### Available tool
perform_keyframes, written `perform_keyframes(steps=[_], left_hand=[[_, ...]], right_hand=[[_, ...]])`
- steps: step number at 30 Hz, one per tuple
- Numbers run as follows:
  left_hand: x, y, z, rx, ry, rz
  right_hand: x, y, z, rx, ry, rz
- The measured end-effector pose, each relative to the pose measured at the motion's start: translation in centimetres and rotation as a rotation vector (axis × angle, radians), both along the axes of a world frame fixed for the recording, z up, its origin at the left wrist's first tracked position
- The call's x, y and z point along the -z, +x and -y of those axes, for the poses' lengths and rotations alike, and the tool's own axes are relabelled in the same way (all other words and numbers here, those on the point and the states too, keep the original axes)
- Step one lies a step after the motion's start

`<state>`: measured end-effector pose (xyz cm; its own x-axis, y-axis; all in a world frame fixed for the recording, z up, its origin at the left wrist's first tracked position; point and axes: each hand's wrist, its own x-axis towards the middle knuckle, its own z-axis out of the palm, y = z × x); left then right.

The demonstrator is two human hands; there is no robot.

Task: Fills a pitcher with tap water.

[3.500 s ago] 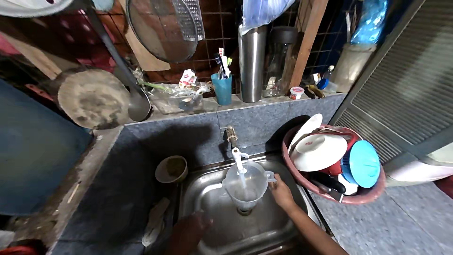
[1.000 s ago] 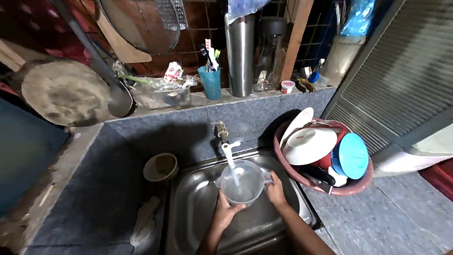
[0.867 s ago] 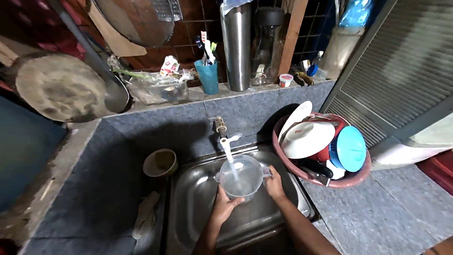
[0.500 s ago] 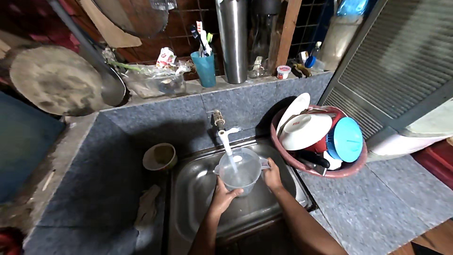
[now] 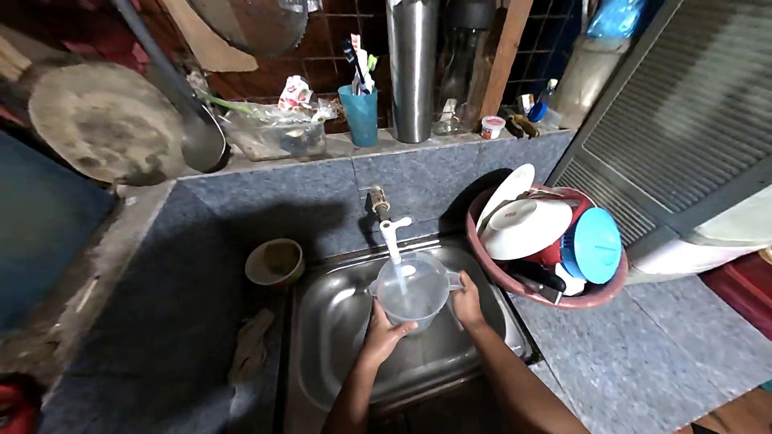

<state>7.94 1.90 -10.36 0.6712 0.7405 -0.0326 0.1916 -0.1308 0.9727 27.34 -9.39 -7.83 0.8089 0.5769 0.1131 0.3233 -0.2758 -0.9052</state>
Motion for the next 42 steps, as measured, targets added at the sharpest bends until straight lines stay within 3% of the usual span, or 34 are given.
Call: perform_keyframes(steps=[42], left_hand=[[0.03, 0.08, 0.32, -0.016, -0.030, 0.061]], right_hand=[[-0.06, -0.05, 0.22, -0.011, -0.012, 0.020]])
